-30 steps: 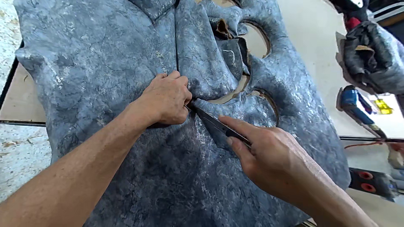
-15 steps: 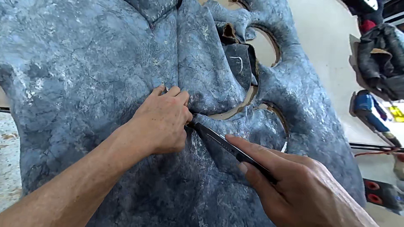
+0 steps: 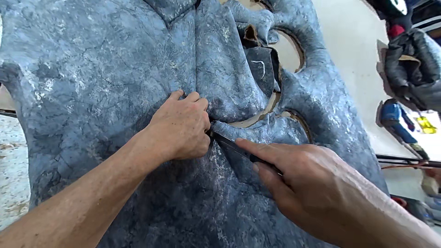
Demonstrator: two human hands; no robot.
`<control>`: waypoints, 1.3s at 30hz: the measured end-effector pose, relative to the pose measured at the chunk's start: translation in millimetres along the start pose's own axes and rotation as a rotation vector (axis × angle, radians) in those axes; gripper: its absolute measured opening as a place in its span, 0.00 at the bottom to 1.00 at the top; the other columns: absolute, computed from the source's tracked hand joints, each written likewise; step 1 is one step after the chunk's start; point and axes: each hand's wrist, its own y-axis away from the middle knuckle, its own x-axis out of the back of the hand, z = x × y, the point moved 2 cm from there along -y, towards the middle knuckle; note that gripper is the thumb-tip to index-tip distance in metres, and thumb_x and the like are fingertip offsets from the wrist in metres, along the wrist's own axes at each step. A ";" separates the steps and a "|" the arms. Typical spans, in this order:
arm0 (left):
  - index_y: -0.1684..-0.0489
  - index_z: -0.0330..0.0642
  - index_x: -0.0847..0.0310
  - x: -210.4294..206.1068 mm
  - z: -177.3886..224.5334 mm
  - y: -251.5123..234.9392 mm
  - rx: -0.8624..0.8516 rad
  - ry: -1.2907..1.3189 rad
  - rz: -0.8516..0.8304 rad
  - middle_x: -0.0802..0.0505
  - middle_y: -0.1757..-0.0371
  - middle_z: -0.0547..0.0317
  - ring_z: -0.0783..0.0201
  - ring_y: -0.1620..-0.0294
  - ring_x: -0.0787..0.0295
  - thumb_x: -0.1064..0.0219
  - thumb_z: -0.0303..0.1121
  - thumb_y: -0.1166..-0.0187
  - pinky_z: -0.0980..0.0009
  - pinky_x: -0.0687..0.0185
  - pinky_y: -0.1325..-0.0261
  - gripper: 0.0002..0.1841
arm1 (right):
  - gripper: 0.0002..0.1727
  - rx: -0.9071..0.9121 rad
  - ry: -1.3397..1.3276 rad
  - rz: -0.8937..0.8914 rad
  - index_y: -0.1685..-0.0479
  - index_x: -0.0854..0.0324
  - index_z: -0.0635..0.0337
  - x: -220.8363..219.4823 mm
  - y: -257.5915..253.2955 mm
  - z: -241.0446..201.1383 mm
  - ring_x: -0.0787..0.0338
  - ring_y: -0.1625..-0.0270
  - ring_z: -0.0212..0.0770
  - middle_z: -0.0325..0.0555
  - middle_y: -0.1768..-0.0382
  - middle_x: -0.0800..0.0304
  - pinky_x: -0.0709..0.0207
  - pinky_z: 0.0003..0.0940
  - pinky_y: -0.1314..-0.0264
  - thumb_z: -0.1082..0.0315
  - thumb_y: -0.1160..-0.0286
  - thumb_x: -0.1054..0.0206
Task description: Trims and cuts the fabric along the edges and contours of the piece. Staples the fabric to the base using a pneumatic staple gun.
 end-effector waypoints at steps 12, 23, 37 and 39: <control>0.73 0.61 0.06 -12.2 26.2 26.9 0.014 0.049 0.056 0.15 0.52 0.64 0.58 0.36 0.20 0.39 0.48 0.29 0.44 0.36 0.22 0.14 | 0.27 0.054 0.078 -0.166 0.31 0.12 0.38 15.1 12.1 -8.0 0.21 0.81 0.30 0.26 0.81 0.19 0.30 0.36 0.83 0.56 0.27 0.48; 0.74 0.59 0.07 -18.1 31.4 32.8 0.011 0.041 0.064 0.14 0.52 0.62 0.55 0.36 0.20 0.39 0.48 0.30 0.42 0.34 0.23 0.14 | 0.27 0.007 0.067 -0.215 0.31 0.12 0.40 1.2 21.4 -20.8 0.21 0.80 0.30 0.26 0.81 0.19 0.29 0.35 0.82 0.58 0.29 0.46; 0.76 0.60 0.08 -19.3 29.8 34.0 0.021 0.050 0.068 0.14 0.52 0.62 0.55 0.38 0.19 0.39 0.49 0.31 0.43 0.34 0.24 0.14 | 0.27 0.069 0.011 -0.131 0.30 0.13 0.46 -11.2 43.5 -10.5 0.22 0.82 0.31 0.28 0.79 0.18 0.29 0.34 0.84 0.58 0.25 0.49; 0.77 0.59 0.09 -19.8 30.5 33.3 0.017 0.042 0.068 0.14 0.53 0.62 0.55 0.39 0.19 0.39 0.49 0.31 0.44 0.33 0.26 0.14 | 0.27 0.056 0.016 -0.142 0.30 0.13 0.45 -13.6 42.7 -11.9 0.21 0.81 0.30 0.27 0.79 0.18 0.28 0.33 0.82 0.59 0.26 0.48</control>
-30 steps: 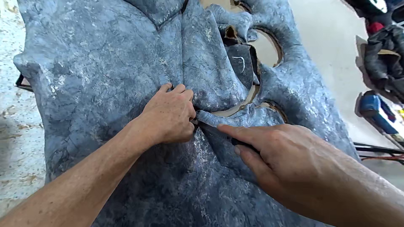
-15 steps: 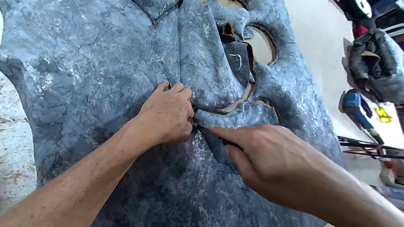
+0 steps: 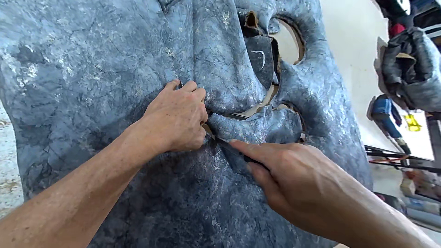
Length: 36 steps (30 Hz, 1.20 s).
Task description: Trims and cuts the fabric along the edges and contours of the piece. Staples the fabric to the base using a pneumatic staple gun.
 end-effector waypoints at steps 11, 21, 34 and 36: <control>0.80 0.59 0.10 -0.8 -0.5 0.4 0.002 -0.019 0.015 0.15 0.55 0.62 0.55 0.40 0.19 0.39 0.49 0.31 0.45 0.32 0.27 0.14 | 0.27 -0.007 -0.040 0.016 0.27 0.15 0.43 -7.9 16.8 6.2 0.23 0.81 0.29 0.28 0.78 0.19 0.29 0.32 0.83 0.57 0.23 0.49; 0.78 0.58 0.09 -0.8 -1.1 1.2 0.012 -0.008 0.009 0.14 0.53 0.61 0.54 0.38 0.18 0.39 0.49 0.31 0.42 0.32 0.25 0.14 | 0.27 -0.020 -0.015 0.013 0.28 0.14 0.42 -14.6 27.8 6.0 0.23 0.82 0.32 0.30 0.79 0.20 0.31 0.33 0.84 0.58 0.23 0.50; 0.74 0.58 0.08 -0.8 -2.8 0.5 0.015 -0.001 0.022 0.13 0.53 0.60 0.53 0.40 0.18 0.39 0.49 0.30 0.44 0.29 0.30 0.14 | 0.27 -0.027 -0.028 -0.013 0.28 0.14 0.41 -14.1 42.3 7.4 0.24 0.82 0.31 0.30 0.77 0.19 0.31 0.32 0.84 0.57 0.22 0.49; 0.76 0.58 0.09 -1.7 -1.7 -0.4 0.001 -0.003 0.031 0.13 0.54 0.60 0.53 0.41 0.18 0.40 0.49 0.31 0.45 0.28 0.32 0.14 | 0.27 -0.037 -0.027 -0.008 0.28 0.14 0.41 -15.2 44.7 6.1 0.25 0.82 0.30 0.29 0.78 0.21 0.32 0.31 0.84 0.58 0.23 0.49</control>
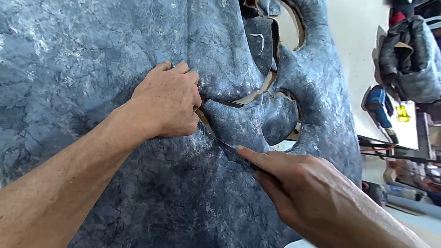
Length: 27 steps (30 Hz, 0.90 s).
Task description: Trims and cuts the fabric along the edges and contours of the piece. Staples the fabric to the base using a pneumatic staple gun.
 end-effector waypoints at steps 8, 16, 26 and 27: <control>0.76 0.57 0.09 0.2 0.7 0.2 -0.001 0.009 0.002 0.13 0.53 0.59 0.52 0.41 0.18 0.39 0.49 0.32 0.44 0.27 0.35 0.14 | 0.27 -0.008 -0.032 -0.008 0.27 0.15 0.41 -3.2 7.2 2.3 0.25 0.82 0.29 0.29 0.78 0.22 0.32 0.31 0.84 0.57 0.23 0.49; 0.77 0.57 0.09 0.0 -0.9 0.6 -0.003 0.013 0.011 0.13 0.54 0.59 0.52 0.41 0.18 0.39 0.48 0.32 0.44 0.27 0.35 0.14 | 0.27 -0.024 -0.045 -0.025 0.26 0.15 0.40 -2.1 17.1 3.6 0.23 0.81 0.31 0.31 0.76 0.18 0.30 0.33 0.84 0.58 0.22 0.49; 0.75 0.56 0.08 1.5 -1.4 1.7 0.016 0.008 -0.022 0.13 0.53 0.59 0.51 0.40 0.18 0.39 0.48 0.31 0.44 0.28 0.34 0.14 | 0.27 -0.017 -0.037 -0.033 0.29 0.13 0.41 -9.4 21.2 4.0 0.22 0.82 0.33 0.32 0.76 0.17 0.31 0.34 0.85 0.58 0.22 0.49; 0.75 0.56 0.08 1.1 -0.4 0.6 0.006 0.006 -0.017 0.13 0.53 0.59 0.51 0.40 0.18 0.39 0.48 0.31 0.43 0.28 0.36 0.14 | 0.27 -0.016 -0.032 -0.033 0.28 0.13 0.40 -9.1 22.5 4.5 0.23 0.82 0.32 0.32 0.76 0.18 0.32 0.34 0.86 0.58 0.23 0.49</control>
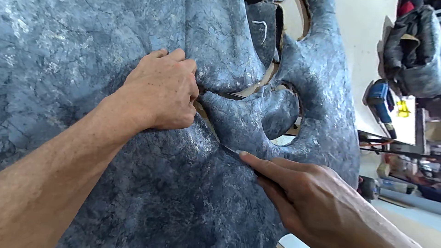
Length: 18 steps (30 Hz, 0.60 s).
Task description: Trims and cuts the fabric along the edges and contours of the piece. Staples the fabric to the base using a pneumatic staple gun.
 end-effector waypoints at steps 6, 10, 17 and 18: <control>0.75 0.55 0.08 -0.7 -2.2 1.7 -0.003 0.004 0.010 0.13 0.54 0.59 0.51 0.41 0.18 0.39 0.47 0.32 0.43 0.27 0.36 0.14 | 0.26 -0.018 -0.051 -0.036 0.27 0.14 0.42 5.6 9.1 -1.3 0.20 0.80 0.35 0.36 0.73 0.15 0.29 0.35 0.83 0.60 0.22 0.47; 0.76 0.56 0.09 -2.6 -6.5 2.2 -0.048 -0.015 0.084 0.13 0.55 0.58 0.50 0.44 0.17 0.41 0.49 0.33 0.44 0.26 0.39 0.15 | 0.25 -0.149 -0.304 -0.127 0.19 0.23 0.37 37.5 34.8 27.3 0.13 0.73 0.31 0.36 0.61 0.07 0.17 0.37 0.74 0.55 0.15 0.43; 0.59 0.46 0.08 -8.5 53.0 37.4 -0.288 0.104 0.344 0.10 0.44 0.48 0.43 0.37 0.16 0.41 0.42 0.31 0.38 0.29 0.28 0.16 | 0.27 -0.378 -0.861 0.104 0.25 0.22 0.51 23.4 104.7 48.2 0.13 0.71 0.30 0.39 0.61 0.09 0.17 0.27 0.73 0.46 0.16 0.37; 0.59 0.48 0.07 -18.1 73.7 47.0 -0.307 0.113 0.304 0.09 0.42 0.52 0.45 0.34 0.15 0.41 0.43 0.30 0.37 0.31 0.22 0.16 | 0.26 -0.421 -0.914 0.167 0.32 0.20 0.49 12.4 112.1 46.1 0.14 0.70 0.29 0.35 0.64 0.11 0.17 0.27 0.71 0.43 0.19 0.34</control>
